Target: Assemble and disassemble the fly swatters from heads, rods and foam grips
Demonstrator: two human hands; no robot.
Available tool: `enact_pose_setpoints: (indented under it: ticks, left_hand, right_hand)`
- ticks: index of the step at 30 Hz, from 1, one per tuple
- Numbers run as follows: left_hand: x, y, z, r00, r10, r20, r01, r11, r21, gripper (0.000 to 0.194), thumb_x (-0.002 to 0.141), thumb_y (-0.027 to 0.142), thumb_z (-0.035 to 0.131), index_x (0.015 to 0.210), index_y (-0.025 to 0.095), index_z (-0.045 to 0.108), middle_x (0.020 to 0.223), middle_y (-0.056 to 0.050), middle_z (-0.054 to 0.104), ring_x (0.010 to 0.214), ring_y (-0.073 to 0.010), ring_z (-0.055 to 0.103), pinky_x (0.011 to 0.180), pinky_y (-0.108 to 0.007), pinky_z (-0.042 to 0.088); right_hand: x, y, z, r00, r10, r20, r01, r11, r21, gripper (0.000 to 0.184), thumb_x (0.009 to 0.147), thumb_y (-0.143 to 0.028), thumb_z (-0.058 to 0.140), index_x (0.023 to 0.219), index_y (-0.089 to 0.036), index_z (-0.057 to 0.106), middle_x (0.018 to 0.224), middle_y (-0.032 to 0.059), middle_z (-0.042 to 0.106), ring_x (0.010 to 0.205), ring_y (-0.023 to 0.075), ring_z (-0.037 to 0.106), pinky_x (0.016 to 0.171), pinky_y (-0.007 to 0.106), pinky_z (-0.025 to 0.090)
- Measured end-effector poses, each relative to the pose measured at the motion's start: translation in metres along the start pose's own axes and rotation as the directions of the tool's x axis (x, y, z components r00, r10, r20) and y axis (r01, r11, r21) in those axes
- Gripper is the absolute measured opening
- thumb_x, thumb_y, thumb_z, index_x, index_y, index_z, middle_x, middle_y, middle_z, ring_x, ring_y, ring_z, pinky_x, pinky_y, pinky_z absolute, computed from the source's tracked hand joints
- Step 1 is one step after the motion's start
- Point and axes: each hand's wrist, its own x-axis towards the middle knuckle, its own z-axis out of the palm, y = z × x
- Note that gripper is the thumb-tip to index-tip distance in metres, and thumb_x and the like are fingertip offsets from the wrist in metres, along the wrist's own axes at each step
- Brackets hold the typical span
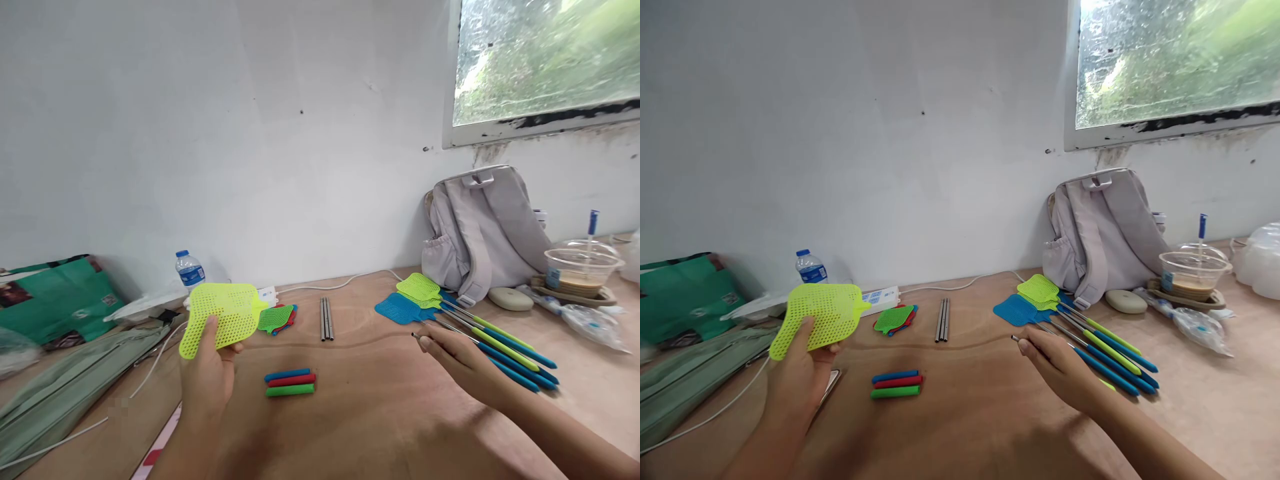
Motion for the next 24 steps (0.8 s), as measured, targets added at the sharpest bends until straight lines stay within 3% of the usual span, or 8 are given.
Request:
enact_pose_setpoints:
  ticks: [3, 8, 13, 16, 18, 21, 24]
  left_hand:
    - [0.007, -0.009, -0.007, 0.996, -0.083, 0.041, 0.083, 0.996, 0.013, 0.019, 0.063, 0.021, 0.068, 0.08, 0.018, 0.061, 0.077, 0.001, 0.061, 0.05, -0.0086, 0.049, 0.03, -0.015, 0.031]
    - [0.022, -0.029, -0.01, 0.956, -0.293, -0.004, 0.293, 0.954, 0.057, 0.016, 0.063, 0.014, 0.065, 0.074, 0.016, 0.053, 0.068, 0.004, 0.057, 0.041, -0.004, 0.041, 0.032, -0.015, 0.03]
    - [0.056, -0.051, -0.006, 0.84, -0.543, -0.018, 0.531, 0.813, 0.238, 0.018, 0.063, -0.001, 0.058, 0.062, 0.015, 0.048, 0.048, 0.006, 0.045, 0.036, -0.0042, 0.037, 0.034, -0.017, 0.033]
    - [0.073, -0.066, -0.005, 0.748, -0.663, -0.029, 0.62, 0.683, 0.386, 0.017, 0.066, -0.004, 0.057, 0.063, 0.013, 0.051, 0.05, 0.002, 0.051, 0.038, -0.007, 0.043, 0.036, -0.019, 0.035]
    - [0.08, -0.074, -0.006, 0.711, -0.701, -0.048, 0.631, 0.607, 0.482, 0.014, 0.07, -0.002, 0.056, 0.068, 0.011, 0.053, 0.057, 0.0, 0.056, 0.041, -0.0071, 0.046, 0.035, -0.018, 0.034]
    - [0.086, -0.083, -0.007, 0.704, -0.703, -0.105, 0.607, 0.518, 0.603, 0.002, 0.081, 0.011, 0.056, 0.082, 0.01, 0.056, 0.072, 0.0, 0.058, 0.052, -0.007, 0.052, 0.042, -0.017, 0.041]
    - [0.089, -0.088, -0.009, 0.742, -0.655, -0.144, 0.555, 0.48, 0.679, 0.019, 0.086, 0.025, 0.052, 0.1, 0.013, 0.055, 0.091, -0.003, 0.059, 0.071, -0.0113, 0.058, 0.059, -0.026, 0.051]
  right_hand:
    - [-0.005, -0.008, 0.002, 0.999, -0.039, 0.028, 0.036, 0.995, 0.098, 0.031, 0.091, -0.039, 0.03, 0.067, -0.021, 0.036, 0.063, -0.0017, 0.039, 0.058, 0.0132, 0.038, 0.054, 0.026, 0.029]
    - [-0.019, -0.019, 0.002, 0.992, -0.121, 0.019, 0.112, 0.961, 0.253, 0.033, 0.09, -0.043, 0.034, 0.065, -0.02, 0.034, 0.061, -0.0027, 0.034, 0.055, 0.0122, 0.033, 0.051, 0.026, 0.024]
    - [-0.026, -0.02, -0.003, 0.978, -0.198, -0.059, 0.205, 0.893, 0.4, 0.039, 0.089, -0.048, 0.032, 0.062, -0.02, 0.032, 0.058, -0.0033, 0.029, 0.052, 0.0117, 0.029, 0.048, 0.026, 0.022]
    - [-0.026, -0.021, -0.003, 0.975, -0.206, -0.081, 0.221, 0.882, 0.415, 0.042, 0.088, -0.051, 0.032, 0.06, -0.02, 0.032, 0.056, -0.0032, 0.029, 0.051, 0.0114, 0.027, 0.047, 0.026, 0.021]
    - [-0.026, -0.023, -0.002, 0.973, -0.215, -0.08, 0.228, 0.868, 0.441, 0.045, 0.087, -0.054, 0.03, 0.059, -0.02, 0.031, 0.054, -0.0032, 0.028, 0.05, 0.0112, 0.027, 0.046, 0.026, 0.021]
    - [-0.025, -0.025, -0.003, 0.97, -0.239, -0.042, 0.229, 0.845, 0.484, 0.048, 0.087, -0.056, 0.029, 0.055, -0.02, 0.027, 0.052, -0.0036, 0.025, 0.048, 0.0104, 0.025, 0.046, 0.026, 0.02]
    - [-0.026, -0.028, -0.004, 0.974, -0.228, 0.003, 0.194, 0.835, 0.515, 0.049, 0.086, -0.054, 0.034, 0.053, -0.019, 0.026, 0.05, -0.0038, 0.024, 0.047, 0.01, 0.025, 0.047, 0.027, 0.02]
